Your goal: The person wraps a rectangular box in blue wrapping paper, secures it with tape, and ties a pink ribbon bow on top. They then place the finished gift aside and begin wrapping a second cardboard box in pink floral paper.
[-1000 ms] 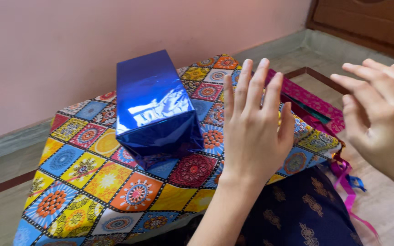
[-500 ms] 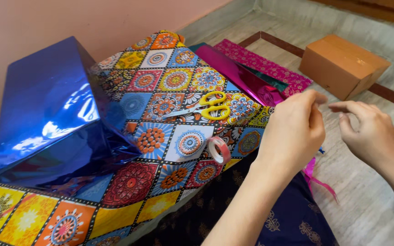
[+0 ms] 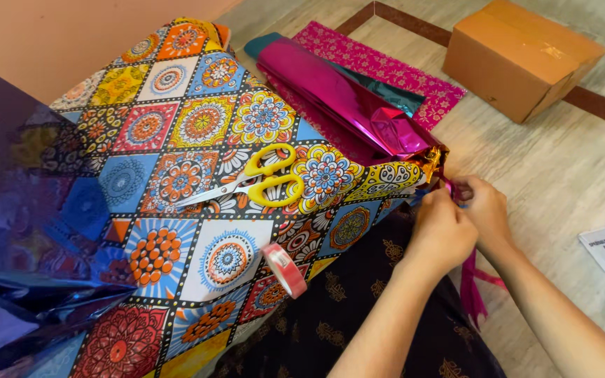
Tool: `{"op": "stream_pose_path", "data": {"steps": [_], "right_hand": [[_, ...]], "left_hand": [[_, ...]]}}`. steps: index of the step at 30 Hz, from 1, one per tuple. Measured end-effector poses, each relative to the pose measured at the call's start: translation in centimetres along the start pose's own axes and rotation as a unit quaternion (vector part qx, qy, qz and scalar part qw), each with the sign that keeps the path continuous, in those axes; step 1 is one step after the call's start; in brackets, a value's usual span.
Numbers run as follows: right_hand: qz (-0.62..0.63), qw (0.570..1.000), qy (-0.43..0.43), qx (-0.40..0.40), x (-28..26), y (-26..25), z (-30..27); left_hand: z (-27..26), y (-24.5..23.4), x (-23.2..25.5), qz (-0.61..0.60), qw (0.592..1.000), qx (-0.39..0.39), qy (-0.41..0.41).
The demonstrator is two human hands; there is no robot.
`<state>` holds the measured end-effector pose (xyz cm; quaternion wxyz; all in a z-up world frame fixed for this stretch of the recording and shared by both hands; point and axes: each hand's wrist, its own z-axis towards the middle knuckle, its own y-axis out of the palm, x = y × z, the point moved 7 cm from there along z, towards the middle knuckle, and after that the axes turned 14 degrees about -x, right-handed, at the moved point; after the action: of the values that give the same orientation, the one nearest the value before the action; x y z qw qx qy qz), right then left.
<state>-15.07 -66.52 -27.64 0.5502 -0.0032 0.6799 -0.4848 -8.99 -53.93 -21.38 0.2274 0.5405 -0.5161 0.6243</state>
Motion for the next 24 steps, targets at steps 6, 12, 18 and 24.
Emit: {"op": "stream_pose_path", "data": {"steps": [6, 12, 18, 24], "right_hand": [[0.239, 0.968, 0.054, 0.055, 2.1, 0.0, -1.4], [0.473, 0.876, 0.091, 0.026, 3.7, -0.7, -1.9], [0.561, 0.820, 0.108, 0.037, 0.3, -3.8, -2.3], [0.571, 0.821, 0.015, -0.022, -8.4, -6.5, -1.5]], "left_hand": [[2.7, 0.0, -3.6, -0.065, 0.994, 0.071, 0.045], [4.7, 1.9, -5.9, -0.069, 0.997, 0.043, -0.018], [4.2, 2.3, -5.8, -0.025, 0.998, 0.046, -0.023], [-0.3, -1.4, 0.9, -0.176, 0.984, 0.009, -0.025]]}}
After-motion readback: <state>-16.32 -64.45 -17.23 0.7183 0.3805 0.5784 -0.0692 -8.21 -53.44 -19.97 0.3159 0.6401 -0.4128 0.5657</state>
